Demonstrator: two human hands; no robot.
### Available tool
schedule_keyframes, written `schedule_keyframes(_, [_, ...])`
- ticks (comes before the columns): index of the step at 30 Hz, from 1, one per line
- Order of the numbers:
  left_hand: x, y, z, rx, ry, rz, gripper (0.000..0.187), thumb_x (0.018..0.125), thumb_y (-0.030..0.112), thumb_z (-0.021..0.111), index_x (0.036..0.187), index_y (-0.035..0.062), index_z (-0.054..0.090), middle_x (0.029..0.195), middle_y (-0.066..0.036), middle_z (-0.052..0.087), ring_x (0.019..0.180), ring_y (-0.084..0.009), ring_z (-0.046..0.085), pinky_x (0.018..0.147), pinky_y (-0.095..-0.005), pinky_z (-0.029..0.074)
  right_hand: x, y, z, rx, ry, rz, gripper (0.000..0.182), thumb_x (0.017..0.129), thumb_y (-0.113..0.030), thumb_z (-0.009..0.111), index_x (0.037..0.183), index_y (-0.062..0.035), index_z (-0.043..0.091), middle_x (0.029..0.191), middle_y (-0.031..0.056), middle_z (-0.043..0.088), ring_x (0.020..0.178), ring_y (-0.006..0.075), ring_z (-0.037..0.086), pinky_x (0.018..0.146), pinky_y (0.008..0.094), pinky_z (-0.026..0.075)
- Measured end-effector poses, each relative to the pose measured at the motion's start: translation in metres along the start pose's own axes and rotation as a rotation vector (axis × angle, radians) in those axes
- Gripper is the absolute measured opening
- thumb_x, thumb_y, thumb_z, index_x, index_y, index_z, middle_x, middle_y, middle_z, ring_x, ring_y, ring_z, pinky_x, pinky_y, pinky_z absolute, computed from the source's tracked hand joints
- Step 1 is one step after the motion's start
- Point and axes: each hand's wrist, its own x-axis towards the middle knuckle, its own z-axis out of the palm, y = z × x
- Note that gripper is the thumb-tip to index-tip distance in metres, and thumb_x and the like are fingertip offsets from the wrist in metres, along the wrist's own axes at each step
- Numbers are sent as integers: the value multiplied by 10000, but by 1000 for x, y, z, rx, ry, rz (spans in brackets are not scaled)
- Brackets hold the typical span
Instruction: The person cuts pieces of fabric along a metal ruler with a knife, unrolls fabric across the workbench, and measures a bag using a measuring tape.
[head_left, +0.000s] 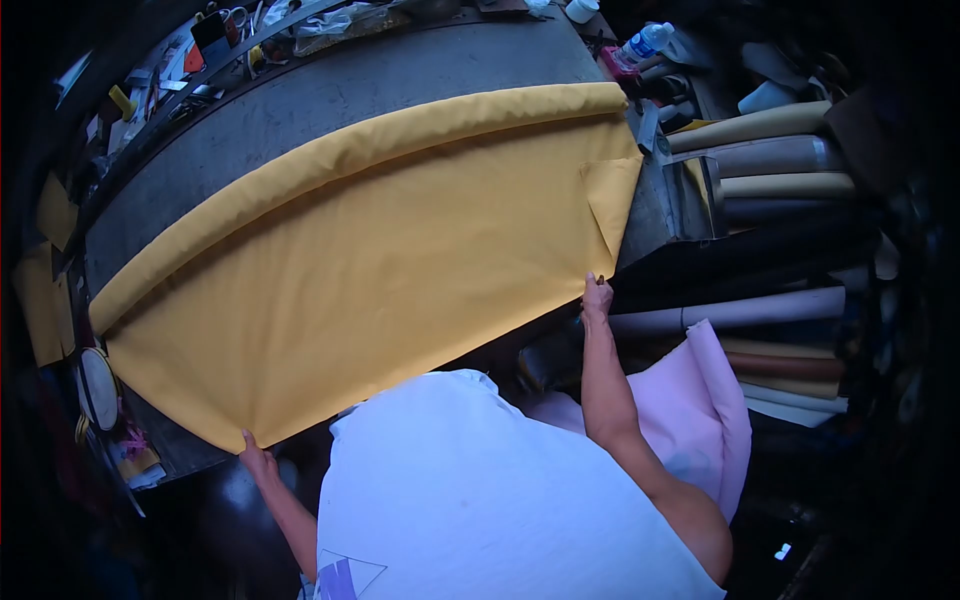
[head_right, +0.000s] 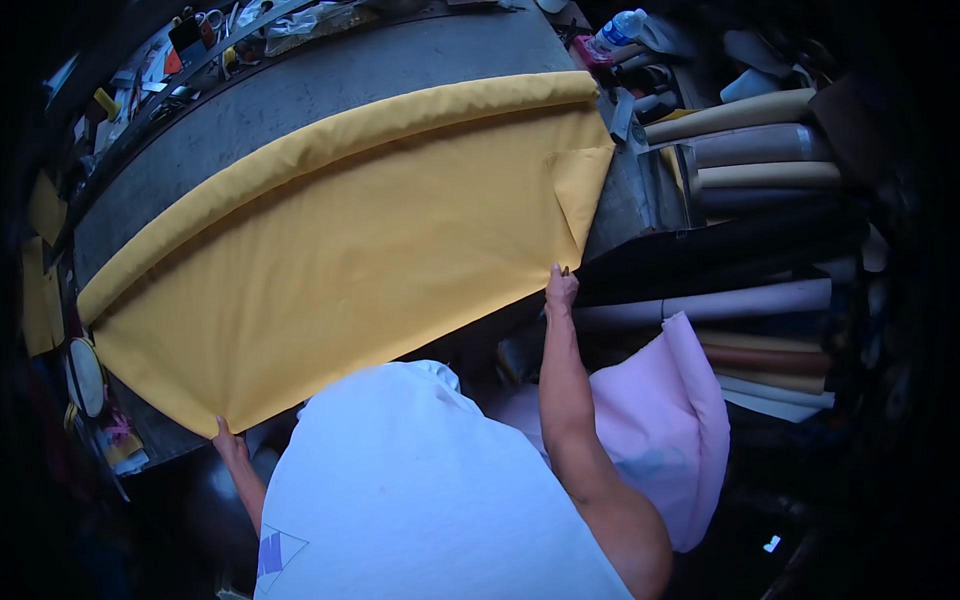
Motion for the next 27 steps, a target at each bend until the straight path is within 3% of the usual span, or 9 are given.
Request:
schedule_keyframes(5, [8, 1, -11, 85, -18, -59, 504, 1003, 167, 593, 1450, 47, 394, 1321, -129, 567, 1083, -271, 647, 871, -428, 599, -20, -31, -7, 91, -82, 128, 292, 950, -300, 652, 865, -29, 582, 686, 18, 511, 466, 125, 457, 391, 265, 371])
schedule_keyframes(9, [55, -40, -50, -13, -94, 11, 533, 1000, 158, 596, 1475, 88, 366, 1357, -121, 538, 1151, -274, 614, 905, -481, 581, -16, -32, -9, -4, -58, 43, 340, 941, -314, 643, 909, 20, 592, 654, 73, 540, 442, 177, 477, 423, 337, 388])
schedule_keyframes(14, [12, -6, -16, 130, 32, -79, 530, 976, 194, 643, 1425, 38, 408, 1246, -98, 596, 953, -209, 677, 604, -312, 581, -11, -28, -13, 23, -122, 84, 334, 919, -316, 665, 935, 12, 606, 692, 72, 555, 529, 198, 523, 474, 341, 426])
schedule_keyframes(15, [8, 4, -17, 149, 59, -99, 528, 974, 195, 645, 1421, 37, 414, 1250, -107, 595, 970, -218, 675, 634, -324, 588, -9, -29, -17, 12, -155, 103, 339, 901, -311, 686, 968, 12, 607, 730, 87, 581, 598, 222, 578, 533, 357, 477])
schedule_keyframes(17, [8, 3, -15, 94, 24, -103, 527, 967, 199, 646, 1418, 37, 425, 1267, -126, 593, 1034, -248, 664, 739, -362, 597, 2, -17, -14, -243, 208, -187, 426, 848, -310, 740, 1088, 3, 578, 876, 146, 629, 836, 296, 655, 744, 432, 530])
schedule_keyframes(18, [10, -4, -13, 18, -24, -86, 528, 964, 200, 646, 1419, 39, 430, 1280, -137, 591, 1082, -268, 654, 814, -387, 599, -6, -45, -25, -432, 229, -151, 607, 804, -326, 778, 1246, -26, 491, 1110, 206, 604, 1061, 381, 624, 929, 494, 490])
schedule_keyframes(20, [29, -14, -32, -90, -118, -99, 522, 986, 253, 601, 1434, 48, 427, 1358, -141, 554, 1193, -331, 598, 975, -502, 529, -25, -106, -32, -691, 251, -214, 752, 798, -335, 788, 1371, -87, 369, 1250, 200, 487, 1086, 429, 602, 828, 539, 538])
schedule_keyframes(24, [15, 15, -27, -237, -100, -78, 563, 986, 340, 588, 1448, 58, 435, 1386, -115, 549, 1259, -297, 541, 1053, -456, 452, 18, -123, -14, -1079, 205, -838, 485, 893, -262, 668, 1295, -94, 455, 1102, 144, 504, 1016, 356, 628, 751, 470, 580])
schedule_keyframes(27, [14, 31, -20, -411, 18, 14, 539, 994, 374, 556, 1422, 53, 487, 1403, -107, 549, 1285, -298, 514, 1077, -463, 416, 55, -127, -12, -1129, 122, -803, 308, 937, -282, 604, 1163, -83, 535, 1053, 130, 560, 996, 344, 635, 736, 476, 574])
